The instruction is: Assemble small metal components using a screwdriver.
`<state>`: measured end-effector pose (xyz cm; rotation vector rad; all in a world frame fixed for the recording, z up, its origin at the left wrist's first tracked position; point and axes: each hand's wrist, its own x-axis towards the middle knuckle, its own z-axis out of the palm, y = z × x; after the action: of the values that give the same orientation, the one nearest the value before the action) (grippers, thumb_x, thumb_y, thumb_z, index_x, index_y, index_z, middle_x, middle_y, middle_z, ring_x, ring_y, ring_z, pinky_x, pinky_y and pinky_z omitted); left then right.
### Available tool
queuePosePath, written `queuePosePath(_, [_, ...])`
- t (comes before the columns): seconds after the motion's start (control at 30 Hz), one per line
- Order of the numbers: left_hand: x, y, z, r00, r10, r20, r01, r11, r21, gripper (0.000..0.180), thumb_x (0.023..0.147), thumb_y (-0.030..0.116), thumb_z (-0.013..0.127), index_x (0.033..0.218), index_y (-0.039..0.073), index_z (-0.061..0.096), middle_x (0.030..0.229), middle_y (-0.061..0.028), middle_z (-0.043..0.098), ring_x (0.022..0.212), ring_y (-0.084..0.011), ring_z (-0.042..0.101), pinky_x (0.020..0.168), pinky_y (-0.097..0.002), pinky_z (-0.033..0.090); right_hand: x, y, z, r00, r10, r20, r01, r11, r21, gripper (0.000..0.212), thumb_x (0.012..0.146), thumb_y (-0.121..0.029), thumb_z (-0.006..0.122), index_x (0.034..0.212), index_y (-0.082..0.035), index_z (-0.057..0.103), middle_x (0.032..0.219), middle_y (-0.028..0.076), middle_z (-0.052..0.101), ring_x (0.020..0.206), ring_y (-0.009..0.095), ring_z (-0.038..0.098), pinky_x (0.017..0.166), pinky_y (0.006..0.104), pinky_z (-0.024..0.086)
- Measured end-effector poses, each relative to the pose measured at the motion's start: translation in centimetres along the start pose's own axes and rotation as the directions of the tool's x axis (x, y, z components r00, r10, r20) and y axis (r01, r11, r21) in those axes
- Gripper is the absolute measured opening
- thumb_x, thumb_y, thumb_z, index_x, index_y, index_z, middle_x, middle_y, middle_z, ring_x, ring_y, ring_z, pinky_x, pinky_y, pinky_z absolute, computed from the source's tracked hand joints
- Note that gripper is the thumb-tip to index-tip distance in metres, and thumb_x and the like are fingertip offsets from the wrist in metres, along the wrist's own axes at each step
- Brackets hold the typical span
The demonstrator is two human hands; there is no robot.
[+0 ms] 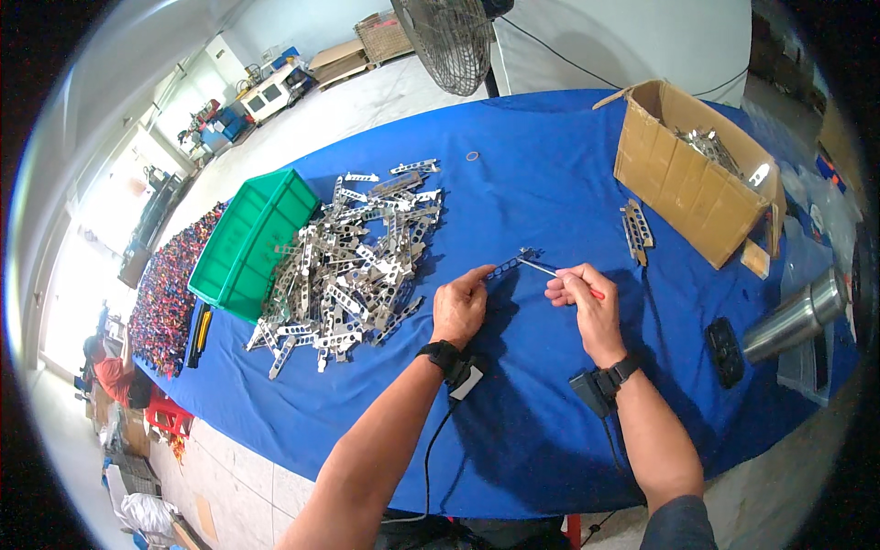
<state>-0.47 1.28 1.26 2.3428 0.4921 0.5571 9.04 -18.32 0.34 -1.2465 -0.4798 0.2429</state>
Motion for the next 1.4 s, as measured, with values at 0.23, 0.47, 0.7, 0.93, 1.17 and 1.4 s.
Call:
queuePosePath(0.23, [0.02, -0.28, 0.19, 1.000, -0.006, 0.000, 0.006, 1.000, -0.013, 0.031, 0.088, 0.011, 0.055, 0.115, 0.014, 0.071, 0.072, -0.0170, 0.066, 0.069, -0.0329, 0.066, 0.067, -0.0409, 0.051, 0.04, 0.33, -0.11, 1.000, 0.008, 0.005, -0.008, 1.000, -0.010, 0.024, 0.100, -0.017, 0.052, 0.096, 0.002, 0.064, 0.087, 0.013, 0.070, 0.078, 0.018, 0.069, 0.068, 0.0290, 0.055])
queuePosePath(0.47, [0.01, -0.14, 0.09, 1.000, -0.017, -0.004, 0.017, 1.000, -0.004, 0.030, 0.088, 0.011, 0.055, 0.114, 0.013, 0.071, 0.070, -0.0174, 0.065, 0.067, -0.0330, 0.066, 0.066, -0.0408, 0.051, 0.23, 0.34, -0.12, 1.000, -0.012, -0.009, 0.012, 1.000, -0.027, 0.024, 0.099, -0.018, 0.052, 0.097, 0.003, 0.064, 0.089, 0.013, 0.070, 0.078, 0.018, 0.069, 0.068, 0.0294, 0.055])
queuePosePath(0.7, [0.01, -0.31, 0.36, 1.000, -0.002, -0.006, 0.002, 1.000, -0.024, 0.031, 0.088, 0.011, 0.055, 0.114, 0.013, 0.070, 0.072, -0.0172, 0.066, 0.067, -0.0332, 0.066, 0.066, -0.0410, 0.051, 0.09, 0.29, -0.36, 0.999, 0.011, 0.042, -0.009, 0.999, -0.036, 0.024, 0.099, -0.017, 0.052, 0.097, 0.003, 0.065, 0.089, 0.013, 0.070, 0.078, 0.018, 0.069, 0.068, 0.0293, 0.055])
queuePosePath(0.93, [-0.06, -0.05, 0.29, 1.000, -0.007, 0.000, 0.007, 1.000, -0.025, 0.030, 0.088, 0.010, 0.056, 0.114, 0.013, 0.071, 0.072, -0.0171, 0.066, 0.066, -0.0318, 0.066, 0.065, -0.0401, 0.051, -0.01, 0.24, -0.45, 0.999, 0.029, 0.029, -0.028, 0.999, -0.026, 0.023, 0.100, -0.017, 0.052, 0.099, 0.003, 0.064, 0.090, 0.013, 0.070, 0.078, 0.019, 0.069, 0.068, 0.0294, 0.055])
queuePosePath(1.17, [-0.09, 0.03, 0.24, 1.000, 0.017, 0.005, -0.017, 1.000, -0.007, 0.031, 0.089, 0.011, 0.054, 0.115, 0.012, 0.070, 0.071, -0.0170, 0.065, 0.065, -0.0327, 0.065, 0.064, -0.0413, 0.050, 0.01, 0.15, -0.44, 0.999, 0.040, 0.034, -0.040, 0.999, 0.000, 0.023, 0.099, -0.016, 0.051, 0.098, 0.003, 0.064, 0.089, 0.013, 0.069, 0.078, 0.019, 0.069, 0.068, 0.0292, 0.055])
queuePosePath(1.4, [-0.04, -0.15, 0.57, 1.000, 0.001, 0.013, -0.001, 1.000, 0.000, 0.031, 0.089, 0.011, 0.054, 0.115, 0.012, 0.070, 0.070, -0.0168, 0.065, 0.065, -0.0328, 0.065, 0.065, -0.0414, 0.050, 0.08, 0.31, -0.52, 0.999, 0.035, -0.015, -0.035, 0.999, -0.023, 0.023, 0.100, -0.016, 0.051, 0.099, 0.002, 0.064, 0.089, 0.013, 0.070, 0.078, 0.019, 0.069, 0.068, 0.0290, 0.055])
